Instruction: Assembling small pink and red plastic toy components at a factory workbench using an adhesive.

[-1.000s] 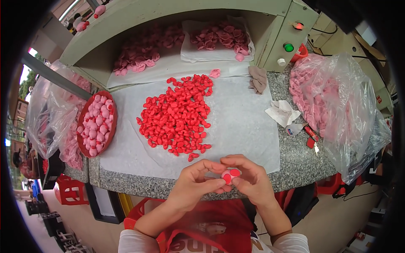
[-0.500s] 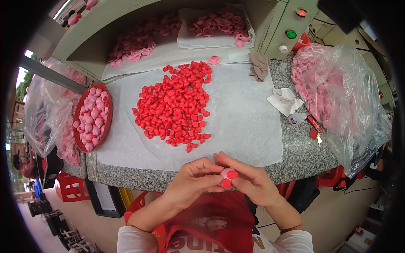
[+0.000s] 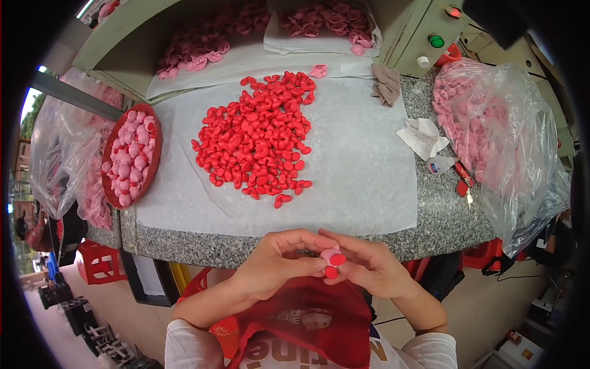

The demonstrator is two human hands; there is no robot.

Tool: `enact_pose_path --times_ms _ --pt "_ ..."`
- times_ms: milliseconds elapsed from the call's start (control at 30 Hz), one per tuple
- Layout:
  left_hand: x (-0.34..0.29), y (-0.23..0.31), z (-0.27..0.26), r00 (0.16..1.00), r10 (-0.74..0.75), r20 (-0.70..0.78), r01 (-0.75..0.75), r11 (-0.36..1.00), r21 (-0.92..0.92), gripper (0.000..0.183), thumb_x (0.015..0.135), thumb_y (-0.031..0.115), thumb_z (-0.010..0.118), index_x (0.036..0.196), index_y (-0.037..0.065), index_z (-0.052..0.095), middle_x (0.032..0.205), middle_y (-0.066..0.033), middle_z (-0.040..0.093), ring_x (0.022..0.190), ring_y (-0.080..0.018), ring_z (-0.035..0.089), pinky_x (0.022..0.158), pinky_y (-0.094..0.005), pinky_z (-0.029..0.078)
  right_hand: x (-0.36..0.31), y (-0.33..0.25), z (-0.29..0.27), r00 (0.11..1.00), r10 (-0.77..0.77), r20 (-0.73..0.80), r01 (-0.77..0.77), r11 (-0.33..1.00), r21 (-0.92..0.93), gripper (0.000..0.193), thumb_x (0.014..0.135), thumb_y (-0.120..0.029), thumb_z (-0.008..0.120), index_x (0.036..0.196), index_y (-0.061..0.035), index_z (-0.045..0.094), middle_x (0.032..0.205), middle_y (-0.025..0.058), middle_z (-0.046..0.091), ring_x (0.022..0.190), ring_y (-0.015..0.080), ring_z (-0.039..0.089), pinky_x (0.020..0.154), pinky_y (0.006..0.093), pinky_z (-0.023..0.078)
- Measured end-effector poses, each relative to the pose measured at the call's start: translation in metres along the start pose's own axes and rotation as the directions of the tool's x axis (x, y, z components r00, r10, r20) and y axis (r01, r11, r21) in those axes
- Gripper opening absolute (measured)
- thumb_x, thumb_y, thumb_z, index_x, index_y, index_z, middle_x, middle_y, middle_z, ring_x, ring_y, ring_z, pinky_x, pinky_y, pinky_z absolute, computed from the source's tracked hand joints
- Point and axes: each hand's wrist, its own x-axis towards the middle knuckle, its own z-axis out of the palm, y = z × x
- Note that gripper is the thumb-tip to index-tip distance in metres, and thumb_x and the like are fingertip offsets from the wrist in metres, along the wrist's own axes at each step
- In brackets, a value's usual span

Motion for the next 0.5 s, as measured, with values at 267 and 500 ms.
enact_pose_path --times_ms 267,500 --pt "0.0016 -0.005 0.0003 1.0 -0.019 0.008 0.018 0.999 0.044 0.022 0.077 -0.008 0.058 0.099 -0.004 0.059 0.098 -0.015 0.06 0.088 -0.0189 0.06 0.078 -0.0299 0.051 0.0009 0.0003 -0.0016 0.998 0.056 0.022 -0.057 0.997 0.051 0.05 0.084 0.004 0.044 0.132 -0.0032 0.031 0.117 0.0123 0.049 0.098 0.0199 0.054 0.075 0.0316 0.052" --pt "0.0045 -0.0061 0.0002 1.0 -0.003 0.001 0.003 0.998 0.058 0.021 0.078 -0.008 0.057 0.098 -0.004 0.059 0.097 -0.0139 0.061 0.087 -0.0182 0.06 0.077 -0.0287 0.051 0.0053 0.003 -0.0054 0.998 0.055 -0.002 -0.055 0.998 0.019 0.049 0.083 0.005 0.045 0.13 -0.0057 0.037 0.114 0.0082 0.05 0.097 0.0153 0.054 0.077 0.0282 0.052"
